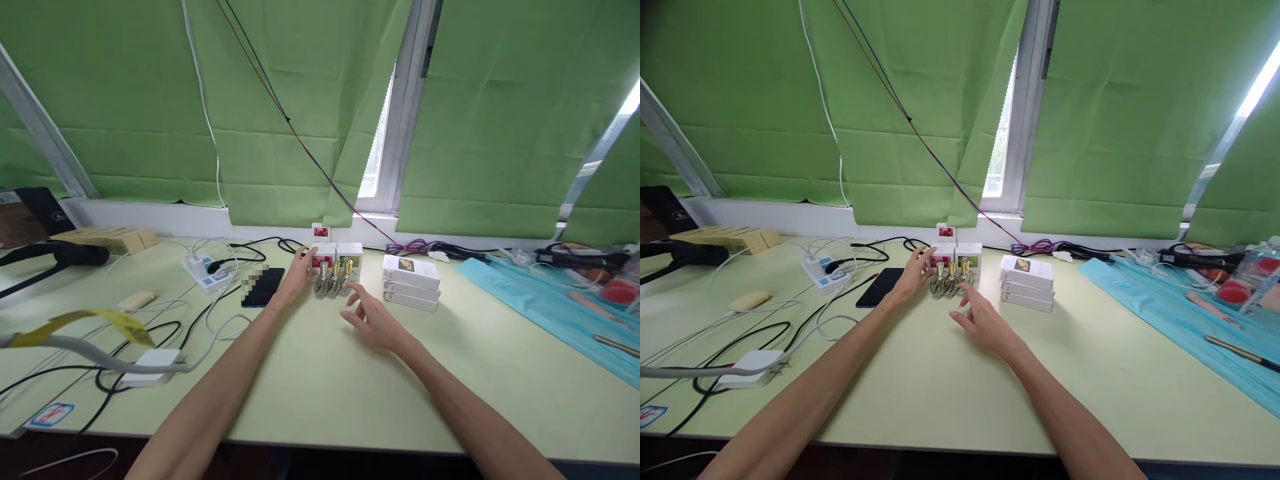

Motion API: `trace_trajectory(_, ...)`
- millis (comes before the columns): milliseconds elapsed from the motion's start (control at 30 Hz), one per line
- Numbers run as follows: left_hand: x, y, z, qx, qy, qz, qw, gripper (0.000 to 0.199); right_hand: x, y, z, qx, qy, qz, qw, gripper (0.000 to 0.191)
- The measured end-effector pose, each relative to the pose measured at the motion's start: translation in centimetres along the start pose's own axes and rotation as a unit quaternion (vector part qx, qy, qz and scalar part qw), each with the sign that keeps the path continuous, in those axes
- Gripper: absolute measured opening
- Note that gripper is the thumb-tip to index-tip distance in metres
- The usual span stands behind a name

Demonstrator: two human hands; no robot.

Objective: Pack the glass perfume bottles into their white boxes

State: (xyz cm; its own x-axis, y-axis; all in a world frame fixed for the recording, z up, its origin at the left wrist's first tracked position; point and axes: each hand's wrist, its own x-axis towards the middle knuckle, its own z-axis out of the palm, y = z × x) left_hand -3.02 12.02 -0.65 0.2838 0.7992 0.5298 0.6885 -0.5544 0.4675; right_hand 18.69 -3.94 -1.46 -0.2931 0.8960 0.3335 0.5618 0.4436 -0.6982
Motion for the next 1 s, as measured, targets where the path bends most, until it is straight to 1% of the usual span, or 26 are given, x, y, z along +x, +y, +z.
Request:
trace_trajectory(167, -0.2, -0.9, 0.4, -0.036, -0.009, 0.009, 0.999, 0.062, 0.0, -0.1, 0.0, 0.0, 0.001, 0.005, 1.0, 0.05)
trace_trajectory(300, -1.0, -1.0, 0.1, -0.067, 0.003, 0.007, 0.998, 0.064, 0.0, -0.3, -0.1, 0.002, -0.003, 0.009, 1.0, 0.051)
trace_trajectory(333, -1.2, -0.8, 0.0, -0.064, 0.016, 0.003, 0.998, 0.062, 0.0, -0.3, -0.1, 0.001, -0.003, 0.009, 1.0, 0.051)
trace_trajectory(367, -1.5, -0.5, -0.1, -0.056, 0.041, -0.006, 0.998, 0.059, 0.0, -0.3, -0.1, 0.001, -0.004, 0.009, 1.0, 0.051)
trace_trajectory(433, -2.0, 0.3, -0.4, -0.033, 0.102, -0.036, 0.994, 0.05, 0.0, -0.3, -0.1, -0.001, -0.004, 0.006, 1.0, 0.051)
trace_trajectory(500, -2.5, 1.3, -0.5, -0.019, 0.163, -0.069, 0.984, 0.037, 0.0, -0.2, -0.1, -0.005, -0.003, 0.004, 1.0, 0.051)
trace_trajectory(567, -3.1, 2.4, -0.6, -0.021, 0.184, -0.078, 0.98, 0.025, 0.0, -0.2, -0.1, -0.011, 0.0, 0.005, 1.0, 0.05)
trace_trajectory(633, -3.7, 3.3, -0.4, -0.057, 0.184, -0.092, 0.977, 0.02, 0.0, -0.1, -0.1, -0.02, 0.004, 0.006, 1.0, 0.049)
trace_trajectory(700, -4.2, 3.9, -0.1, -0.1, 0.186, -0.117, 0.97, 0.021, 0.0, 0.0, -0.1, -0.032, 0.009, 0.01, 0.999, 0.048)
trace_trajectory(767, -4.6, 4.3, 0.4, -0.144, 0.168, -0.139, 0.965, 0.024, 0.1, 0.3, -0.1, -0.04, 0.02, 0.016, 0.999, 0.048)
trace_trajectory(867, -5.1, 4.8, 1.1, -0.186, 0.122, -0.154, 0.963, 0.034, 0.3, 0.9, 0.2, -0.041, 0.043, 0.031, 0.998, 0.049)
trace_trajectory(1000, -5.6, 5.9, 1.9, -0.184, 0.09, -0.149, 0.967, 0.055, 0.5, 2.0, 0.7, -0.035, 0.069, 0.041, 0.996, 0.054)
